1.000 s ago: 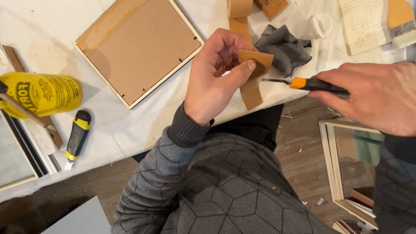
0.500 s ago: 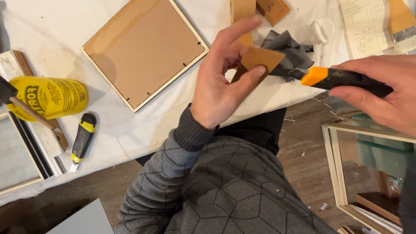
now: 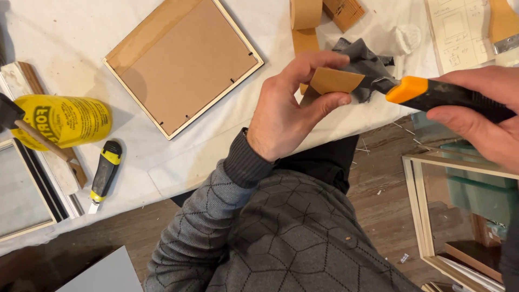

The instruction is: Applying adhesive tape to the back of a picture frame using a foam brush and a utility knife.

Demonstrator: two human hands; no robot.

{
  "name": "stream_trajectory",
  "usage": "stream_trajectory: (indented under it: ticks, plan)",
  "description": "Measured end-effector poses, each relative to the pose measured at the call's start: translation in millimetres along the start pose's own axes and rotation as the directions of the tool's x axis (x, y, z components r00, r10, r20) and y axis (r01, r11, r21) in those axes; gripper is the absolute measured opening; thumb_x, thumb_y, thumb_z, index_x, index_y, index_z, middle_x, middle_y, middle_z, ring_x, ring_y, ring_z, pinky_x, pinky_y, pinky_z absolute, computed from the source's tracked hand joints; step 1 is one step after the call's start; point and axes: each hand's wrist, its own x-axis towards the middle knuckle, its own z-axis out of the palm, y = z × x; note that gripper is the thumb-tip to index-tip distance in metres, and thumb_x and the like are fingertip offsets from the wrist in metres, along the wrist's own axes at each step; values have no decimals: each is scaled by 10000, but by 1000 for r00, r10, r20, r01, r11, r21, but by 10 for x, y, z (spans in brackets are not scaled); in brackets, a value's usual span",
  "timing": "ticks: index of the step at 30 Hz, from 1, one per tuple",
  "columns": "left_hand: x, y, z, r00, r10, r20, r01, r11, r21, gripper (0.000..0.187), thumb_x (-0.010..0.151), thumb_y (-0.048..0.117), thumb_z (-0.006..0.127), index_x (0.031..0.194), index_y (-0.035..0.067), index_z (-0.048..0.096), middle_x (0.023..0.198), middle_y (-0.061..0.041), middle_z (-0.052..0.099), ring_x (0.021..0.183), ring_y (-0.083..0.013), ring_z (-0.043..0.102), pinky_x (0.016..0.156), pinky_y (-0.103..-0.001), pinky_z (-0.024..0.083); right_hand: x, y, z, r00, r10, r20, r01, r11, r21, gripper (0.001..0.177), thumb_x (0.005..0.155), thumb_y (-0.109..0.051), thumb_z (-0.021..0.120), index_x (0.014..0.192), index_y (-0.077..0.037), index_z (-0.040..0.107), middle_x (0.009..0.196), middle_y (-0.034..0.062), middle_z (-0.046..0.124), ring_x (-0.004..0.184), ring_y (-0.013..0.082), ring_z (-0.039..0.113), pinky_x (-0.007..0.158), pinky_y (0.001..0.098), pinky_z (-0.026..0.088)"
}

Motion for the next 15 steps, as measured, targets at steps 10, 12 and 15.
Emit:
stream_trajectory:
  ticks: [10,12,15]
  plan:
    - [17,-48,46,993,-91,79,92,996,-3,373,1004,140,756,1294,0,568,1087,-88,750,1002,-137,758,888,-276,645,10,32,55,1000,9,-6,-9,1000,12,370,939,-177,738,1255,10,694,898,115,710,730,173,690,695,307,545]
    - [14,-46,61,992,-90,92,91,996,-7,374,1004,141,755,1291,-3,563,1083,-87,753,1002,-137,762,889,-276,646,5,8,62,999,42,11,-43,999,23,372,937,-181,740,1258,3,696,877,107,714,693,165,687,660,303,541]
    - [14,-38,45,990,-99,104,99,995,6,376,995,140,760,1288,-2,572,1061,-83,756,977,-140,766,875,-276,647,-5,40,42,1000,14,-6,-14,998,68,347,944,-173,724,1236,10,690,865,98,704,702,162,676,675,296,534]
